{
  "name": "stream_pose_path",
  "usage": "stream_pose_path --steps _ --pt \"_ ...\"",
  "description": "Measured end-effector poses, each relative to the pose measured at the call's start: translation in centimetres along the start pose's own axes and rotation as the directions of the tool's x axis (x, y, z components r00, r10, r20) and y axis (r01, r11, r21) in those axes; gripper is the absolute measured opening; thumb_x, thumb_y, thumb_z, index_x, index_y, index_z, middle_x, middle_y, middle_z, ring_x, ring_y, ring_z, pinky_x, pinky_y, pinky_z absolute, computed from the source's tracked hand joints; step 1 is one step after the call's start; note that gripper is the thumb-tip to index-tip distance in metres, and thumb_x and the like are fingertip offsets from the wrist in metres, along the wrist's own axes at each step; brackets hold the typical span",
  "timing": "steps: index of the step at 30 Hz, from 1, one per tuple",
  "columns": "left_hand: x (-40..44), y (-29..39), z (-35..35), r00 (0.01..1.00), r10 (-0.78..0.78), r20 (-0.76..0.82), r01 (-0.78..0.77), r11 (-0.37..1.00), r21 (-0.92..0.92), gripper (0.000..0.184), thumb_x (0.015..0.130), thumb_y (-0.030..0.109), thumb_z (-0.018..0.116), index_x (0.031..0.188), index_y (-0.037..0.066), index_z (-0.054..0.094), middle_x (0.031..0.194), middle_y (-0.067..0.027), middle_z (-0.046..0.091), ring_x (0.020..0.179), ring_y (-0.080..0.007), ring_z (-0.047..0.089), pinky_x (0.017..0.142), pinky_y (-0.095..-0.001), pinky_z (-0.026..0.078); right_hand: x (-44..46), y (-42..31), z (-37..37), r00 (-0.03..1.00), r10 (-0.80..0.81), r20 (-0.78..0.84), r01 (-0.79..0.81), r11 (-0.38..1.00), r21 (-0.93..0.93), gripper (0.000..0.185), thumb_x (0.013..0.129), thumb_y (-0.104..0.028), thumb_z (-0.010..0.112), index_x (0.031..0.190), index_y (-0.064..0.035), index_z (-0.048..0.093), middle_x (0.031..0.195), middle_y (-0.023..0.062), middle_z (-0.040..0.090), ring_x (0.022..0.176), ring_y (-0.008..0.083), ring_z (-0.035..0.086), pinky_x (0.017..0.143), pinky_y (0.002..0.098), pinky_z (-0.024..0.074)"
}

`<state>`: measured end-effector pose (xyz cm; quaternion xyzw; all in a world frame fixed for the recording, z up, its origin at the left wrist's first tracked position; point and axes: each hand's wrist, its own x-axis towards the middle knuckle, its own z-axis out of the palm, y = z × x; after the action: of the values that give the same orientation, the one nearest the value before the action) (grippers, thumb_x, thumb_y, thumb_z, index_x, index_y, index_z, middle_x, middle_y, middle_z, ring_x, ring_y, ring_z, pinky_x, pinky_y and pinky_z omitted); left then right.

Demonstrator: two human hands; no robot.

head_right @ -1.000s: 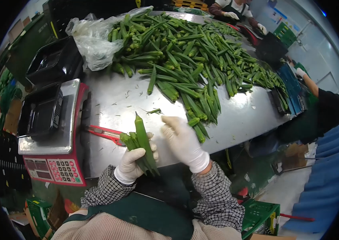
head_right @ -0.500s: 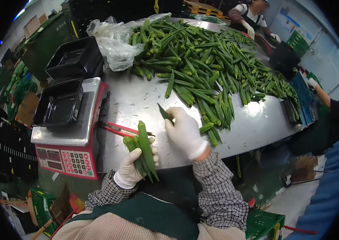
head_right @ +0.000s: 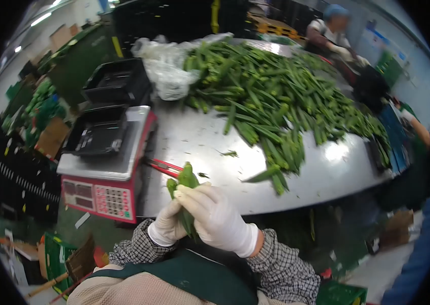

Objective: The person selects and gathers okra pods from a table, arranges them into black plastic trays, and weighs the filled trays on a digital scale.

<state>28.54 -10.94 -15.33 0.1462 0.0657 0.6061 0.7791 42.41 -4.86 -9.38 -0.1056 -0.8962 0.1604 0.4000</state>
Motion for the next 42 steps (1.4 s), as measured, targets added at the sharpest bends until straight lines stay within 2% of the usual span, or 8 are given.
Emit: stream_pose_path --steps 9,14,20,26,31,35,37,42 --pt "-4.0 7.4 5.7 0.911 0.411 -0.040 -0.343 0.807 0.481 0.066 0.077 0.020 0.063 0.132 0.001 0.034 0.104 -0.0088 0.057 0.084 -0.0166 0.059 0.074 -0.0280 0.050 3.5 -1.5 0.7 0.994 -0.098 -0.039 0.101 0.991 0.092 0.060 0.063 0.009 0.055 0.122 0.0035 0.048 0.123 0.0257 0.049 0.092 0.0341 0.057 0.079 0.0404 0.0479" --pt "-6.2 21.0 10.7 0.693 0.628 0.353 -0.165 -0.338 0.927 0.070 0.068 0.007 0.070 0.129 -0.001 0.038 0.097 -0.0061 0.058 0.083 -0.0143 0.058 0.074 -0.0291 0.049 -0.5 2.5 -2.0 0.993 0.115 -0.028 -0.114 0.992 0.051 0.060 0.069 0.008 0.056 0.127 0.0018 0.044 0.119 0.0242 0.052 0.081 0.0295 0.061 0.075 0.0372 0.0499" --pt "-2.0 28.8 9.2 0.955 0.295 0.003 0.226 -0.737 0.637 0.066 0.064 0.010 0.073 0.123 0.005 0.046 0.098 -0.0134 0.063 0.094 -0.0204 0.062 0.083 -0.0299 0.048 -7.5 5.3 -6.2 0.881 0.454 -0.133 -0.472 0.861 -0.190 0.037 0.077 0.007 0.054 0.113 0.0016 0.055 0.107 0.0201 0.059 0.085 0.0308 0.061 0.078 0.0343 0.0487" --pt "0.1 29.6 8.6 0.986 0.160 -0.033 0.147 -0.781 0.607 0.082 0.061 0.003 0.073 0.135 0.002 0.037 0.133 -0.0159 0.042 0.124 -0.0241 0.041 0.102 -0.0338 0.036 -10.3 7.2 -9.7 0.719 0.630 -0.293 -0.693 0.683 -0.229 0.031 0.080 0.003 0.053 0.110 -0.0006 0.057 0.106 0.0170 0.060 0.088 0.0319 0.060 0.077 0.0336 0.0487" --pt "1.7 20.1 13.4 0.884 0.381 0.271 0.004 -0.586 0.811 0.053 0.069 -0.001 0.065 0.121 0.000 0.052 0.115 -0.0103 0.058 0.110 -0.0182 0.052 0.097 -0.0306 0.039 -10.0 10.8 -8.3 0.834 0.524 -0.174 -0.540 0.709 -0.454 0.030 0.077 -0.005 0.059 0.107 -0.0041 0.060 0.115 0.0172 0.056 0.098 0.0335 0.056 0.085 0.0381 0.0457" --pt "1.3 10.9 12.8 0.916 0.141 0.375 -0.213 -0.621 0.754 0.045 0.066 0.005 0.072 0.108 -0.002 0.058 0.103 -0.0123 0.061 0.097 -0.0200 0.059 0.087 -0.0303 0.044 -8.3 13.1 -6.4 0.900 0.435 0.020 -0.278 0.609 -0.743 0.025 0.074 -0.011 0.063 0.098 -0.0053 0.062 0.117 0.0173 0.053 0.110 0.0338 0.049 0.094 0.0411 0.0378" --pt "1.7 7.4 10.5 0.948 0.123 0.293 -0.236 -0.347 0.908 0.046 0.068 0.011 0.076 0.109 -0.001 0.059 0.101 -0.0136 0.062 0.093 -0.0226 0.061 0.084 -0.0306 0.046 -7.9 13.0 -7.2 0.908 0.419 0.016 -0.303 0.681 -0.667 0.026 0.072 -0.011 0.064 0.098 -0.0059 0.061 0.112 0.0158 0.055 0.106 0.0331 0.049 0.093 0.0416 0.0377" --pt "6.2 -0.9 5.3 0.896 0.164 0.413 -0.297 -0.470 0.831 0.042 0.075 0.012 0.068 0.113 0.000 0.055 0.101 -0.0154 0.062 0.092 -0.0311 0.061 0.084 -0.0364 0.047 -4.2 6.7 -9.2 0.869 0.420 0.260 -0.269 0.844 -0.463 0.025 0.070 -0.008 0.066 0.094 -0.0062 0.060 0.091 0.0113 0.057 0.089 0.0313 0.053 0.080 0.0403 0.0417"
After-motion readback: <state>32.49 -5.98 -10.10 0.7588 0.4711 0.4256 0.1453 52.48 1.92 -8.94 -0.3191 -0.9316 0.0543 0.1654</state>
